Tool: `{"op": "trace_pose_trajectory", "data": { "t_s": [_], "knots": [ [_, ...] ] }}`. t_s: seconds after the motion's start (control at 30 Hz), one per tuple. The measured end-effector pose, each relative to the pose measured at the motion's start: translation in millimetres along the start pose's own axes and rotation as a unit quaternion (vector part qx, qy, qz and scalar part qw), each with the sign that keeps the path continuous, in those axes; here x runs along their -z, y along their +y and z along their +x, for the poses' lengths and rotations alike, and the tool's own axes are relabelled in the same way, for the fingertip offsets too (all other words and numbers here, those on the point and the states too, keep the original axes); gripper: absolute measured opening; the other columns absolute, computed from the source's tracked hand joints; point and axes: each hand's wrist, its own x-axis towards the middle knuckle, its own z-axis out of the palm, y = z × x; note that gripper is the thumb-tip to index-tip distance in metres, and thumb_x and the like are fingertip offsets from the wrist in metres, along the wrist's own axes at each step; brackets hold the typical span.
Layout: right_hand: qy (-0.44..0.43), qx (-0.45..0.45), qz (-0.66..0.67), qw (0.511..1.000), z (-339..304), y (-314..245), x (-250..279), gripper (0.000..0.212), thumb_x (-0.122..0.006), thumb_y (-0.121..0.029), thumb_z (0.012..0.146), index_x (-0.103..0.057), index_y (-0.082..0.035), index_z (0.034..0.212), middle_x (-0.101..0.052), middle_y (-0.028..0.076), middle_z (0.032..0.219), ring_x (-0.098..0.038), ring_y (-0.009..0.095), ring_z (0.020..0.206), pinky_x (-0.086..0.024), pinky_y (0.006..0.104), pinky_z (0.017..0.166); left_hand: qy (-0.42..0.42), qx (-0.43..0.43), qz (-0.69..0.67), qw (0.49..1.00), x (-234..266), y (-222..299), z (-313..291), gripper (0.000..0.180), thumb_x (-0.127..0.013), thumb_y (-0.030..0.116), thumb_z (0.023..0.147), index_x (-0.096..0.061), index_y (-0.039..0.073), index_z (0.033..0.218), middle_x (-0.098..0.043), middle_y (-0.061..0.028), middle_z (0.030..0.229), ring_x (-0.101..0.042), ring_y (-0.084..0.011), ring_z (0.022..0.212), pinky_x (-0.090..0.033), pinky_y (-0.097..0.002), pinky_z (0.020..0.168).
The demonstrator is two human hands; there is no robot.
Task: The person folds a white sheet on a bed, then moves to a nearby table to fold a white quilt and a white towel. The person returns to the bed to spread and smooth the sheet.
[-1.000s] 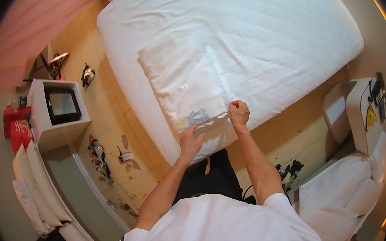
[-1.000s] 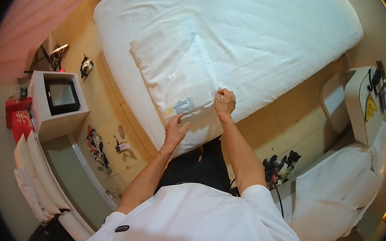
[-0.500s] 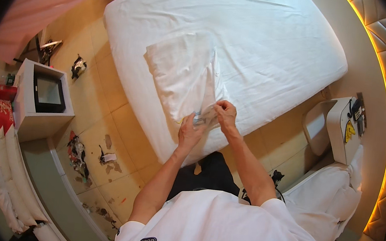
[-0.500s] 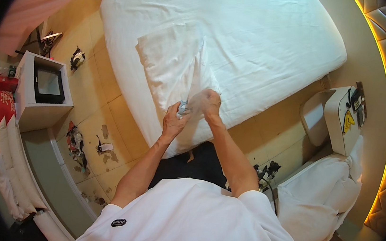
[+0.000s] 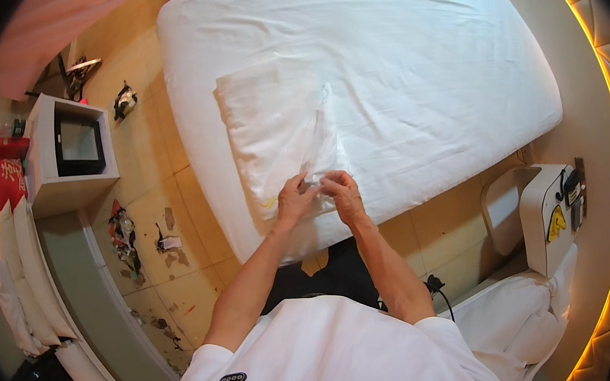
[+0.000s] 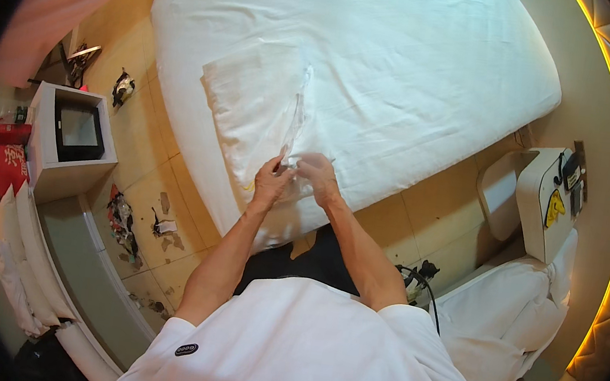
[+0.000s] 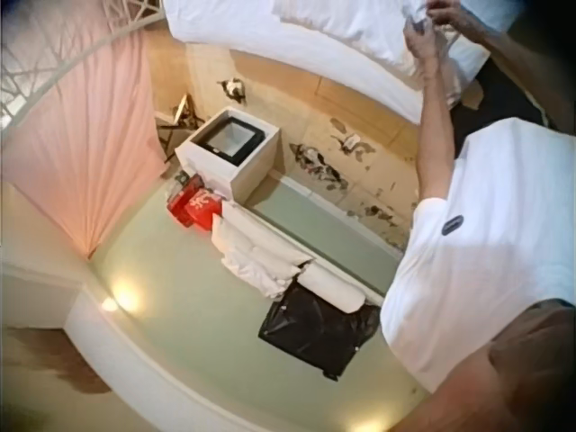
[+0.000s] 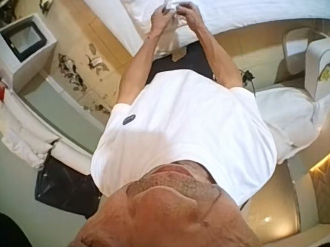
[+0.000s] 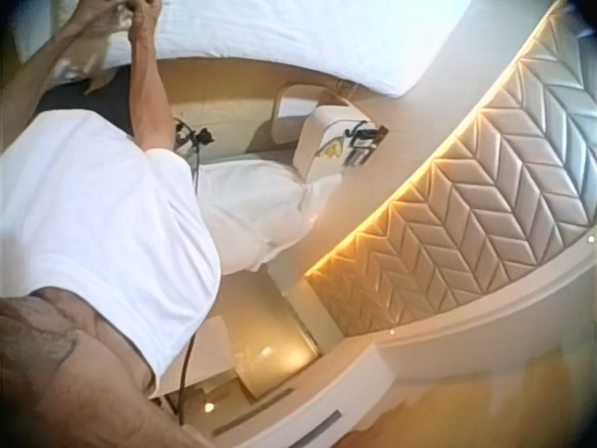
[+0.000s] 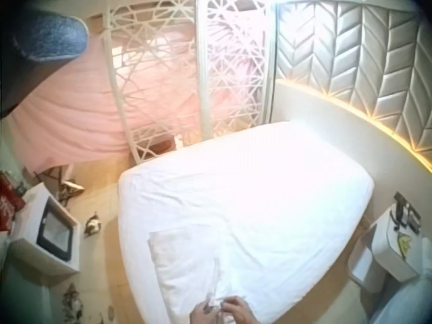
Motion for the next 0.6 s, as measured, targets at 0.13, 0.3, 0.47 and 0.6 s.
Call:
{"op": "trace_pose_trajectory", "data": {
  "t_s": [0.13,0.3,0.47,0.6],
  "knots": [
    [0.04,-0.068,0.062,0.995,5.3,1.2,22.9,0.04,-0.063,-0.005,0.076,-0.046,0.0,0.111,-0.054,0.009,0.098,-0.058,0.019,0.083,-0.05,0.0336,0.077,-0.041,0.041,-0.038,0.998,-4.4,9.9,11.1,0.028,-0.067,0.023,0.075,-0.066,0.005,0.097,-0.063,-0.0084,0.078,-0.058,-0.0153,0.071,-0.046,-0.0275,0.067],
    [-0.013,-0.142,-0.019,0.99,20.2,-9.8,36.5,0.054,-0.063,-0.004,0.071,-0.04,-0.001,0.119,-0.053,0.007,0.095,-0.055,0.017,0.077,-0.049,0.0286,0.066,-0.034,0.154,-0.097,0.983,-2.9,6.9,12.4,0.016,-0.062,0.017,0.081,-0.066,0.004,0.088,-0.061,-0.0013,0.072,-0.054,-0.0071,0.066,-0.044,-0.0231,0.058],
    [-0.007,-0.144,-0.078,0.986,27.5,-8.9,47.9,0.066,-0.061,-0.006,0.068,-0.037,-0.007,0.13,-0.051,0.009,0.107,-0.052,0.019,0.088,-0.047,0.0307,0.068,-0.053,0.179,-0.14,0.972,17.1,19.9,18.6,0.023,-0.06,0.026,0.085,-0.065,0.003,0.09,-0.06,0.0016,0.078,-0.053,-0.0049,0.071,-0.044,-0.0217,0.06],
    [-0.071,-0.146,-0.073,0.984,30.6,-14.4,27.8,0.066,-0.059,-0.008,0.07,-0.038,-0.009,0.133,-0.051,0.008,0.113,-0.051,0.019,0.095,-0.044,0.0285,0.07,-0.091,0.166,-0.193,0.963,19.8,40.1,12.3,0.045,-0.067,0.031,0.081,-0.056,0.001,0.112,-0.06,-0.0039,0.095,-0.054,-0.0096,0.079,-0.045,-0.0239,0.067]
  ]
}}
